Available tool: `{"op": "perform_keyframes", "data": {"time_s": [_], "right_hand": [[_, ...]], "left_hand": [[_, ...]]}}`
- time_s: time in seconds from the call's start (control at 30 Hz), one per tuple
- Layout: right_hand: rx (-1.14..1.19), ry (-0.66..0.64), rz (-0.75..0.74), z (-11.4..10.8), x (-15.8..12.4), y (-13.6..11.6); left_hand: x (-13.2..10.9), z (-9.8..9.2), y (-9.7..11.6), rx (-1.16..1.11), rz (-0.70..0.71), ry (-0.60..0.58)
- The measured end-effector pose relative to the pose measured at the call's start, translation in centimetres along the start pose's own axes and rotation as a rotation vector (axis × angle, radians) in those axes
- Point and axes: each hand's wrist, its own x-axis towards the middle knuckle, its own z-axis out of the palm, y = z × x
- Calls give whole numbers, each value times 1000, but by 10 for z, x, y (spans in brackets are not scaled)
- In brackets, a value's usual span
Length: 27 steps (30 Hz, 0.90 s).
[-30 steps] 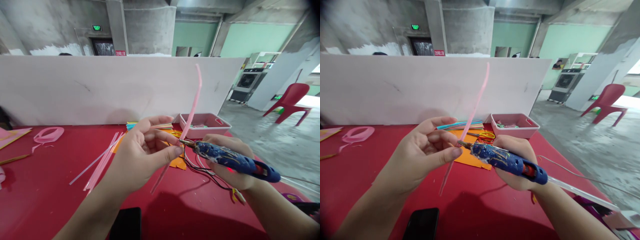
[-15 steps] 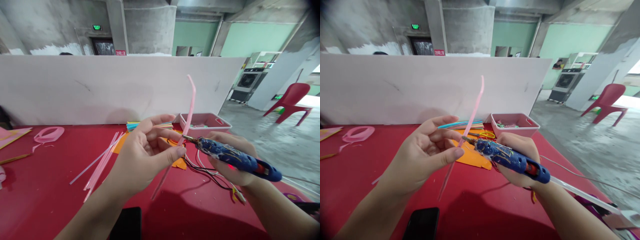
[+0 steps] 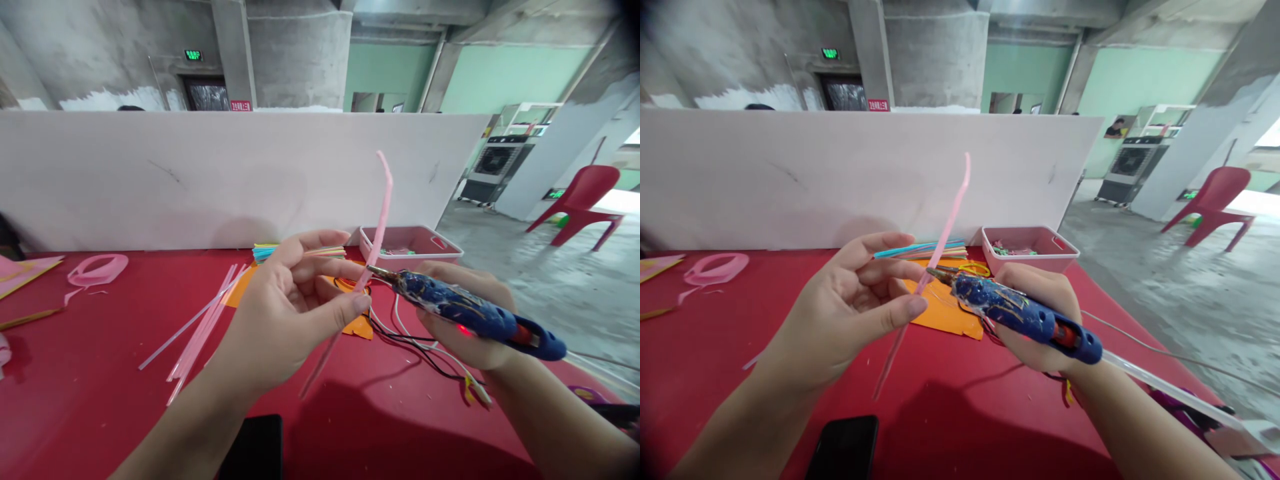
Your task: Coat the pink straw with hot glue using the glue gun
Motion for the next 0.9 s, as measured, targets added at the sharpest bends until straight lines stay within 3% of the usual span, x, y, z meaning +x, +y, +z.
{"op": "perform_keyframes", "data": {"time_s": [0.9], "right_hand": [[-35,5,38,-3,-2,6]], "left_hand": [[-1,2,3,21,-13,-24]]}}
